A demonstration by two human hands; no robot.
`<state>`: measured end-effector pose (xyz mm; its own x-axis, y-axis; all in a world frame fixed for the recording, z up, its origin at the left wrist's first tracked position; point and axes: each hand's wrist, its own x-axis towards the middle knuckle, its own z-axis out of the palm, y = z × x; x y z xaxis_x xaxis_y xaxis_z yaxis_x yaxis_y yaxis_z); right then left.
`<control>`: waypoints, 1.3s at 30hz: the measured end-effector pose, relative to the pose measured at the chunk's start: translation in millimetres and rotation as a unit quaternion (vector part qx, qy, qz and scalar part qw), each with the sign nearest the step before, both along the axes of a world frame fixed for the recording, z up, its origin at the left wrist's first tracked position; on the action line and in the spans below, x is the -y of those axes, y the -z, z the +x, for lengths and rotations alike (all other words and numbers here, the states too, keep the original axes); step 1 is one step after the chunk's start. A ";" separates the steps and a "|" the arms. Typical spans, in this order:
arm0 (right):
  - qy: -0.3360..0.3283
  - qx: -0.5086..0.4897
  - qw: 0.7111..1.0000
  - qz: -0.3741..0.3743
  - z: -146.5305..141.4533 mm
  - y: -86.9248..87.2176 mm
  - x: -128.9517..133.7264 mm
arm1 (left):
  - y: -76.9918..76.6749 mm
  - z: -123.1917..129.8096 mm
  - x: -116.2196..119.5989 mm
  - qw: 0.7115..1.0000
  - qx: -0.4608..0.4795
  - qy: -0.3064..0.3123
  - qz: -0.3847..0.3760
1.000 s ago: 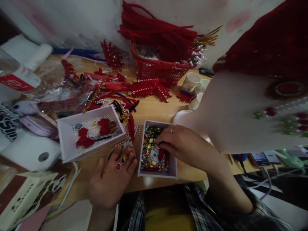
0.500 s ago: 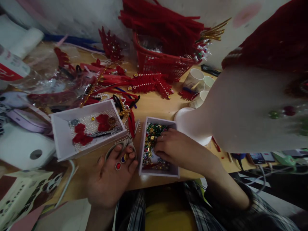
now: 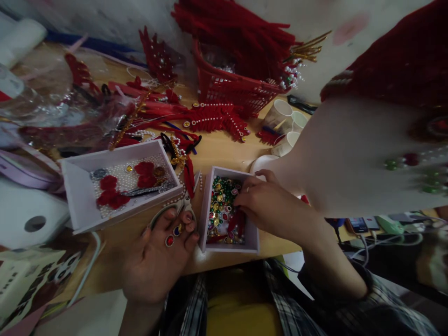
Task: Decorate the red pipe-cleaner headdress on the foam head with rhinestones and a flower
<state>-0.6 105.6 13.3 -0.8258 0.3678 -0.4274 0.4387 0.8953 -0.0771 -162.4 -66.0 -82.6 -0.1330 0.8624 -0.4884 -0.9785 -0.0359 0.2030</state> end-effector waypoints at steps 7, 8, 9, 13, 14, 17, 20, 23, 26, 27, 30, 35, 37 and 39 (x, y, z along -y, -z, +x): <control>0.021 -0.088 0.994 -0.058 1.7 -13.5 -0.6 | 3.1 -0.7 4.3 1.000 0.001 0.013 -0.010; 0.020 -0.080 0.996 -0.043 2.8 -14.3 -0.1 | 2.1 -0.1 3.4 1.000 -0.001 0.004 -0.021; 0.013 -0.065 0.998 -0.024 3.5 -13.7 1.4 | 0.9 0.5 2.2 0.999 -0.004 -0.001 -0.031; -0.012 0.000 0.999 0.043 3.0 -1.2 14.9 | -4.1 1.2 -1.7 0.999 -0.007 0.003 -0.049; -0.007 0.012 0.998 0.054 2.1 2.7 18.7 | -4.8 0.9 -1.9 0.999 -0.009 0.004 -0.046; 0.009 0.029 0.996 0.083 -1.9 11.2 26.9 | -4.6 -0.4 -0.6 0.999 -0.010 0.005 -0.033; -0.004 0.035 0.996 0.081 -5.1 13.9 27.1 | -0.4 -2.1 1.9 1.000 -0.017 0.008 -0.013; -0.013 0.030 0.996 0.081 -3.8 13.8 20.3 | 5.2 -3.2 4.1 0.999 -0.022 0.025 0.009; -0.017 0.016 0.997 0.069 1.4 12.6 12.3 | 7.8 -2.7 5.9 0.999 -0.018 0.032 0.011; -0.017 0.014 0.998 0.062 3.0 11.7 10.6 | 7.8 -2.4 6.5 0.999 -0.016 0.031 0.007; -0.007 0.011 0.998 0.063 5.2 7.1 9.7 | 8.0 -2.5 8.3 0.999 -0.012 0.032 -0.008; 0.004 0.006 0.998 0.070 1.1 1.7 18.2 | 13.6 -5.5 10.9 0.999 -0.010 0.046 0.016; -0.002 0.014 0.997 0.079 -0.9 6.6 22.1 | 15.5 -6.1 11.0 0.998 -0.004 0.049 0.028; -0.015 0.011 0.995 0.099 -2.1 14.1 24.6 | 16.0 -6.1 10.0 0.998 -0.003 0.053 0.038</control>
